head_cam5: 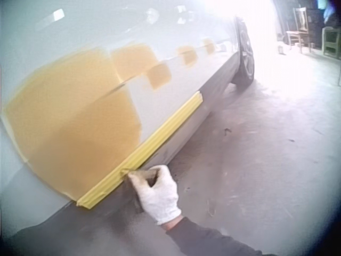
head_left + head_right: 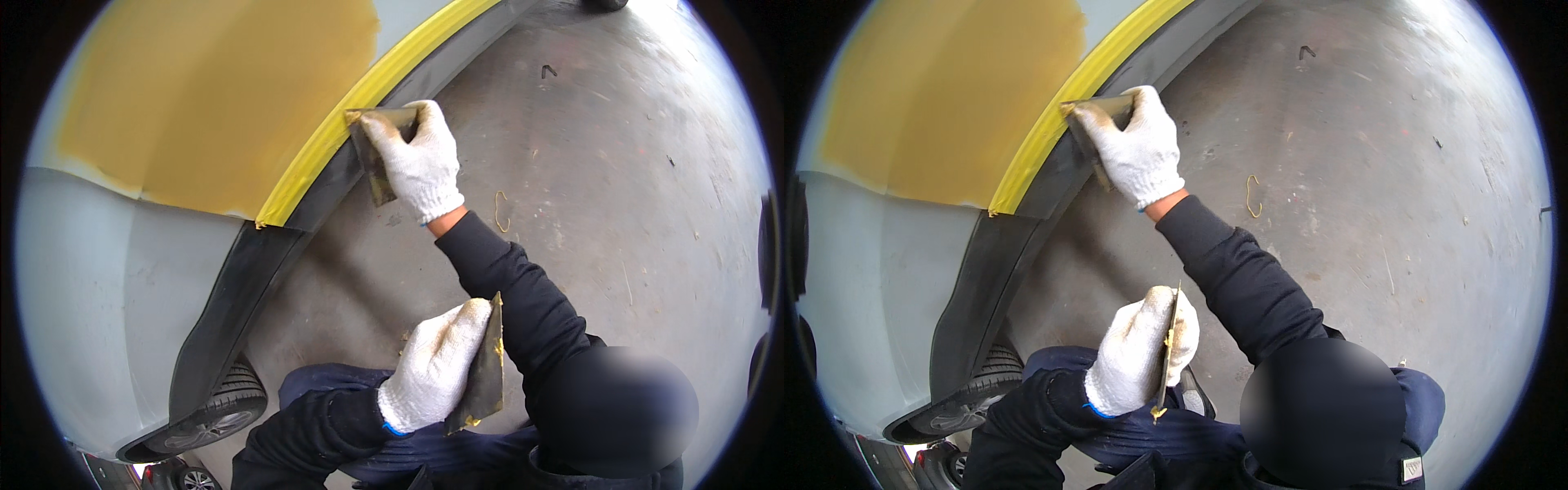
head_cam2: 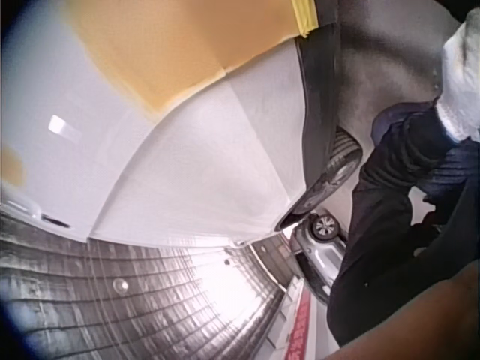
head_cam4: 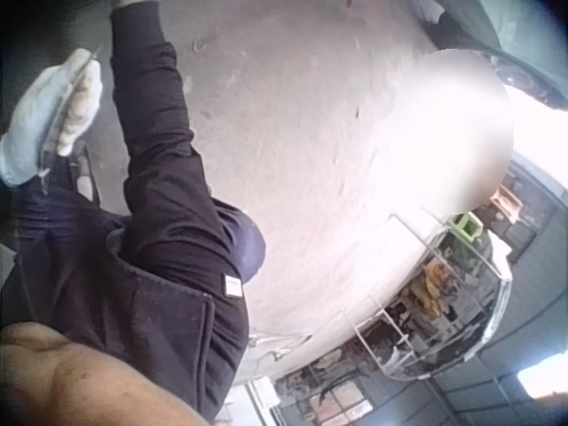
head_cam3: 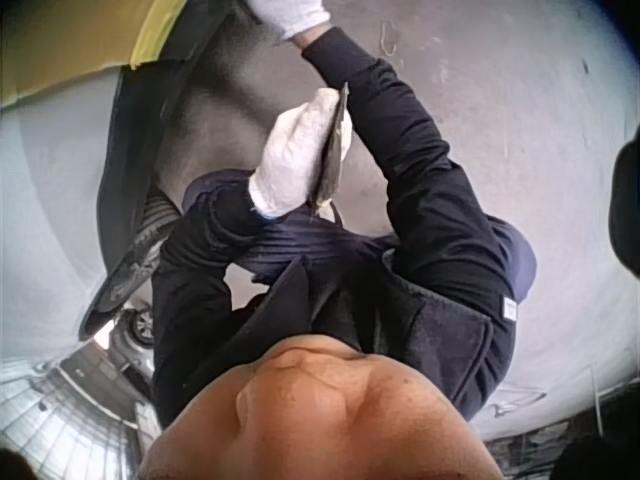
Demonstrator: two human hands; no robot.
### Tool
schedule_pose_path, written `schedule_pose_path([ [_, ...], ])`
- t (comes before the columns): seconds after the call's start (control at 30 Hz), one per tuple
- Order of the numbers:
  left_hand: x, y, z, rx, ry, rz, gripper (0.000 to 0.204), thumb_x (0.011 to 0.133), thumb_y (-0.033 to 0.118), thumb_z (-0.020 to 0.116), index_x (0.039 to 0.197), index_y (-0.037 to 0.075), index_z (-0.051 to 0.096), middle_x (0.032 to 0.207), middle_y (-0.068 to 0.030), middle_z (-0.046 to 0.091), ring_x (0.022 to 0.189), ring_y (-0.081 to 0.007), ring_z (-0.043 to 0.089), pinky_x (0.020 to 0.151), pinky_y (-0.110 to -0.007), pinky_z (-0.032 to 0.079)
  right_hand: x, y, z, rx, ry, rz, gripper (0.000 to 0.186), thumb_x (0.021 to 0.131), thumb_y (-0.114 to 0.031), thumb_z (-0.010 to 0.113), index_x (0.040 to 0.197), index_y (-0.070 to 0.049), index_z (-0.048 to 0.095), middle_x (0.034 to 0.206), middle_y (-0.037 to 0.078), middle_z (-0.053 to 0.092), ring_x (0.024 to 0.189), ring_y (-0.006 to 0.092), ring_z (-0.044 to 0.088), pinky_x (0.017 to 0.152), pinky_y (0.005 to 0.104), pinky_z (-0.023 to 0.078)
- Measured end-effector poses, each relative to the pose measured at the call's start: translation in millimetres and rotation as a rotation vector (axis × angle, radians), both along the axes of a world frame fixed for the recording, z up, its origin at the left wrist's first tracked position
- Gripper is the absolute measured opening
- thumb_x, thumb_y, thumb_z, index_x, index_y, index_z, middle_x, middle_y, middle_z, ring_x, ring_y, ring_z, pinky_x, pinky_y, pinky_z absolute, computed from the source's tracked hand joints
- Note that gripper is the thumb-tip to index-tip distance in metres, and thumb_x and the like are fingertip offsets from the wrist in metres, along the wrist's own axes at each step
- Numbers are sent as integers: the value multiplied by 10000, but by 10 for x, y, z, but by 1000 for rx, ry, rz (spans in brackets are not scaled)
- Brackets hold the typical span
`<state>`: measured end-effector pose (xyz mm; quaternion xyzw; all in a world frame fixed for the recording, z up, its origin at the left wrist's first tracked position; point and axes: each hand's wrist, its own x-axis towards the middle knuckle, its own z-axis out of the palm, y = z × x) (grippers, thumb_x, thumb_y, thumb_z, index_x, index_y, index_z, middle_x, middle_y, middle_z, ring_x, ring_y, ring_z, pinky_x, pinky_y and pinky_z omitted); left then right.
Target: The person applies yellow body filler to the side of a white car using two metal spreaders. They smooth the filler along the panel edge and then clean the spreaders by scraping them together.
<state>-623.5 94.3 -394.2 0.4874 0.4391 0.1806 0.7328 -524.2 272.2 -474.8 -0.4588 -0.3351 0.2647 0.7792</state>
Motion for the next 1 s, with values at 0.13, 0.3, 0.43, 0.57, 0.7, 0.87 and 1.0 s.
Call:
schedule_pose_path([
  [0.13,-13,-5,-1,-8,-11,-8,490,1125,448,391,902,56,583,701,-30,555,547,-96,502,495,-226,429,-49,-11,-61,-22,-106,-38,538,845,-419,839,1009,26,584,820,166,686,721,241,690,680,366,567],
  [0.3,-17,4,0,0,-4,-21,491,1129,438,389,901,50,585,709,-28,556,582,-92,504,530,-227,415,-337,-137,-124,9,-309,-26,508,800,-404,883,961,-15,599,789,125,639,668,205,637,635,339,538],
  [0.43,-48,12,-36,78,-6,-63,500,1137,419,376,897,40,597,735,-27,573,648,-90,517,603,-241,419,-224,-128,-26,38,-36,-20,498,841,-392,855,973,10,592,814,117,703,704,163,666,655,324,560],
  [0.57,-73,-70,7,184,14,-22,382,1127,317,473,1057,-11,656,849,-28,639,787,-80,578,705,-258,482,-220,-52,-6,49,-92,-27,495,849,-374,853,1005,21,599,825,132,707,721,187,686,672,331,565],
  [0.7,-26,-58,-20,232,-2,-22,349,1109,273,530,1156,-48,659,903,-48,677,833,-90,611,745,-256,507,-456,-214,45,-3,-208,49,495,808,-384,881,958,-4,601,781,113,651,671,207,646,640,337,542],
  [0.87,11,-99,-64,347,-15,28,352,1097,261,556,1177,-62,672,891,-76,704,833,-111,652,746,-264,532,-645,-293,-5,55,-307,56,527,803,-443,873,947,-15,602,771,113,629,655,225,633,628,336,534],
  [1.0,-28,27,64,-35,24,-86,336,1081,224,585,1234,-69,648,973,-128,721,889,-153,688,803,-281,558,-480,-227,-3,26,-53,94,515,831,-403,863,1005,3,599,836,123,699,729,180,677,681,331,570],
])
